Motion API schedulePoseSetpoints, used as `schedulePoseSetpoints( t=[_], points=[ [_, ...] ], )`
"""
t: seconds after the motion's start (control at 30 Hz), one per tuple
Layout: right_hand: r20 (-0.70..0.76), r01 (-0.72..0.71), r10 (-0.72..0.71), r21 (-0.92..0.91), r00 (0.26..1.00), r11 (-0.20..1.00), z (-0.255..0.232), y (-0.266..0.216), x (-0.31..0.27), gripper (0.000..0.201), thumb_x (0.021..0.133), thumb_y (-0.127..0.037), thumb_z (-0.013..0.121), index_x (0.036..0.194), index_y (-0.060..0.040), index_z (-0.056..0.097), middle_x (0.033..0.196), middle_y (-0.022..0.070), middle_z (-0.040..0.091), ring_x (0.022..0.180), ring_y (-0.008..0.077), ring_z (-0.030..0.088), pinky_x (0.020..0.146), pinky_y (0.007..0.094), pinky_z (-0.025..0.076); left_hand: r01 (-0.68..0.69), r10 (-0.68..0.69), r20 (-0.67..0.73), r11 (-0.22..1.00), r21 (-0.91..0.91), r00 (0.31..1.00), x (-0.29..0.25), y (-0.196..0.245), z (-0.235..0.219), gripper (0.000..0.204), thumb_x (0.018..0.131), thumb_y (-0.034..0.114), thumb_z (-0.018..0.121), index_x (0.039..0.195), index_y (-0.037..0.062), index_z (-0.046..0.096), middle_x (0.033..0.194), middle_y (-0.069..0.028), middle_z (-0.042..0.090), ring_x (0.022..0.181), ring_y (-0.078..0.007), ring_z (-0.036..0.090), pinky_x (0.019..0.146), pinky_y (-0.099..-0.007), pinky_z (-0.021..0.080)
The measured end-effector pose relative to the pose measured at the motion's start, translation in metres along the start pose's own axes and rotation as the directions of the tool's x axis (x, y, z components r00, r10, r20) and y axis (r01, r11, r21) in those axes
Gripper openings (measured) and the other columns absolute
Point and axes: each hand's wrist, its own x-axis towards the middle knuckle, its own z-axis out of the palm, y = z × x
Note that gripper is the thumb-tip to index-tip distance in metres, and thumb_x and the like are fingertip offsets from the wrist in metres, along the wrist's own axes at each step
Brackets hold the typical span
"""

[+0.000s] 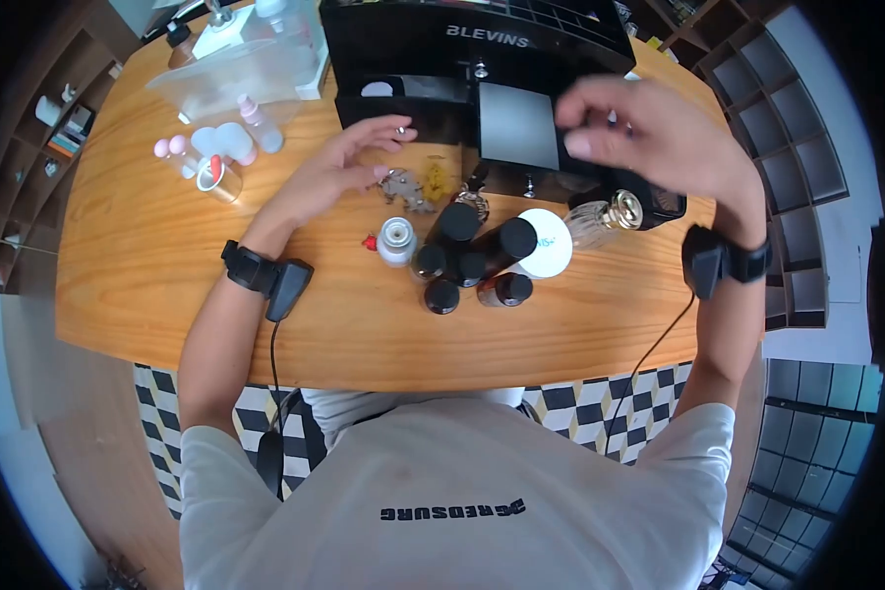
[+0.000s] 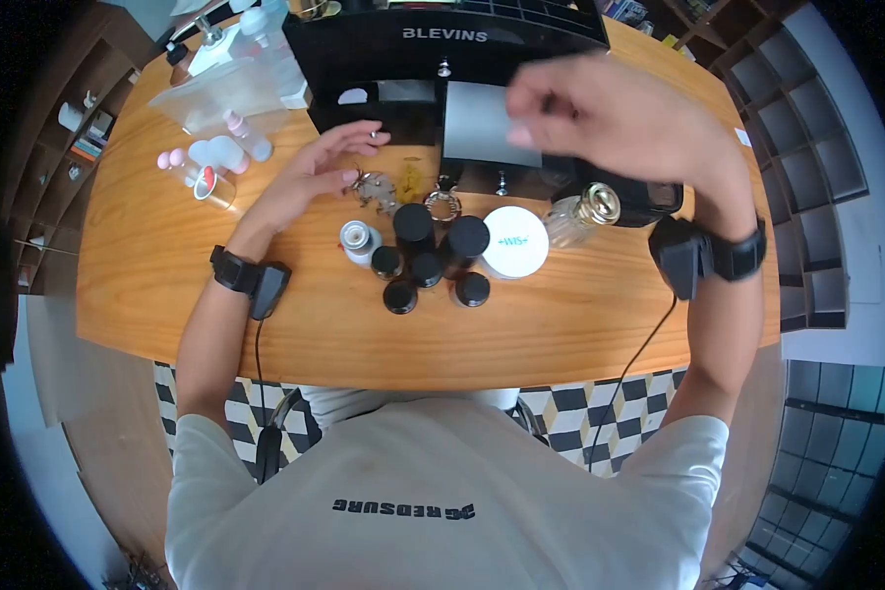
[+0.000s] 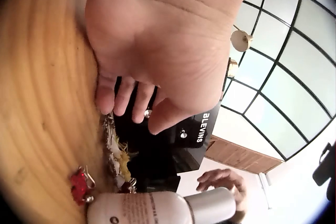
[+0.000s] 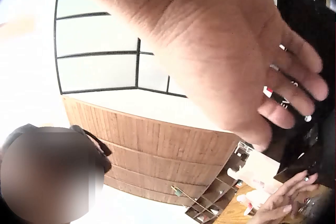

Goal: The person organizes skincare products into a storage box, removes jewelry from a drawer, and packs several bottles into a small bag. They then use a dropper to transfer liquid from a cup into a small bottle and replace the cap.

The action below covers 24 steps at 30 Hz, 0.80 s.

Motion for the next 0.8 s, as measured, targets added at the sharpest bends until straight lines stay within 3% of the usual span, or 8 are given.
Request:
schedulePoseSetpoints(
  t=[0.1, 0.27, 0.57, 0.63, 0.67, 0.73, 0.77, 0.8],
  points=[
    [-0.006, -0.113, 0.114, -0.183, 0.994, 0.977, 0.014, 0.007, -0.039, 0.041, 0.09, -0.039, 0.078, 0.112, -0.0057, 0.067, 0.098, 0.0135, 0.071, 0.093, 0.0316, 0.068, 0.081, 0.0424, 0.053, 0.015, -0.013, -0.114, 1.0, 0.019, 0.993, 0.012, 0.0, 0.008, 0.064, 0.094, 0.002, 0.056, 0.156, 0.012, 0.041, 0.153, -0.0048, 0.053, 0.132, -0.0148, 0.05, 0.081, -0.0236, 0.049],
    [-0.014, -0.219, 0.221, -0.222, 0.975, 0.95, 0.038, 0.006, -0.061, 0.047, 0.082, -0.034, 0.084, 0.117, -0.0076, 0.066, 0.104, 0.0126, 0.073, 0.1, 0.034, 0.068, 0.084, 0.0433, 0.052, 0.059, -0.036, -0.258, 0.995, 0.081, 0.966, 0.019, 0.004, 0.02, 0.067, 0.095, -0.001, 0.054, 0.158, 0.0142, 0.039, 0.157, -0.0056, 0.05, 0.137, -0.0127, 0.049, 0.066, -0.0195, 0.044],
    [-0.054, -0.224, 0.218, -0.218, 0.974, 0.95, 0.047, 0.013, -0.052, 0.031, 0.074, -0.005, 0.077, 0.103, -0.0049, 0.065, 0.094, 0.0136, 0.07, 0.087, 0.0369, 0.066, 0.077, 0.0416, 0.052, 0.104, -0.088, -0.251, 0.993, 0.051, 0.964, 0.018, -0.001, 0.01, 0.065, 0.096, 0.0, 0.056, 0.158, 0.0103, 0.039, 0.156, -0.0075, 0.051, 0.137, -0.0144, 0.051, 0.068, -0.0178, 0.046],
    [-0.231, -0.108, 0.08, -0.113, 0.97, 0.988, 0.039, 0.021, -0.058, 0.024, 0.078, -0.005, 0.071, 0.102, -0.005, 0.067, 0.088, 0.009, 0.07, 0.076, 0.0248, 0.068, 0.066, 0.0357, 0.051, 0.082, -0.067, -0.262, 0.995, 0.048, 0.963, 0.018, -0.003, 0.011, 0.065, 0.096, 0.0, 0.056, 0.158, 0.0095, 0.039, 0.155, -0.0083, 0.051, 0.137, -0.0148, 0.052, 0.068, -0.018, 0.047],
    [-0.23, -0.107, 0.079, -0.111, 0.97, 0.988, 0.031, 0.02, -0.06, 0.024, 0.078, -0.005, 0.071, 0.102, -0.005, 0.067, 0.088, 0.009, 0.07, 0.076, 0.0248, 0.068, 0.066, 0.0357, 0.051, 0.065, -0.051, -0.269, 0.997, 0.043, 0.962, 0.017, -0.004, 0.011, 0.065, 0.096, -0.001, 0.056, 0.158, 0.0087, 0.039, 0.154, -0.0091, 0.052, 0.136, -0.0153, 0.053, 0.068, -0.0182, 0.048],
    [-0.332, -0.114, 0.185, 0.223, 0.925, 0.968, 0.015, 0.016, -0.066, 0.021, 0.082, -0.005, 0.07, 0.103, -0.0056, 0.067, 0.083, 0.0007, 0.064, 0.072, 0.0095, 0.059, 0.062, 0.0254, 0.044, 0.065, -0.058, -0.272, 0.998, 0.016, 0.96, 0.017, -0.006, 0.01, 0.064, 0.096, -0.001, 0.056, 0.157, 0.0078, 0.04, 0.154, -0.0094, 0.052, 0.136, -0.0155, 0.053, 0.068, -0.0187, 0.048],
    [-0.332, -0.115, 0.188, 0.227, 0.925, 0.967, 0.017, 0.019, -0.063, 0.021, 0.082, -0.005, 0.07, 0.103, -0.0056, 0.067, 0.083, 0.0007, 0.064, 0.072, 0.0095, 0.059, 0.062, 0.0254, 0.044, 0.058, -0.058, -0.277, 0.998, -0.008, 0.959, 0.017, -0.006, 0.009, 0.063, 0.096, -0.001, 0.056, 0.157, 0.007, 0.041, 0.153, -0.0098, 0.053, 0.136, -0.0157, 0.053, 0.068, -0.0191, 0.049],
    [-0.474, -0.018, 0.132, 0.237, 0.87, 0.971, 0.02, 0.025, -0.056, 0.022, 0.083, -0.005, 0.071, 0.105, -0.0062, 0.068, 0.083, -0.0019, 0.061, 0.073, 0.0051, 0.055, 0.062, 0.0221, 0.041, 0.063, -0.062, -0.274, 0.998, -0.006, 0.96, 0.017, -0.007, 0.009, 0.063, 0.096, -0.001, 0.056, 0.157, 0.007, 0.041, 0.153, -0.0098, 0.053, 0.136, -0.0157, 0.053, 0.068, -0.0191, 0.049]
  ],
)
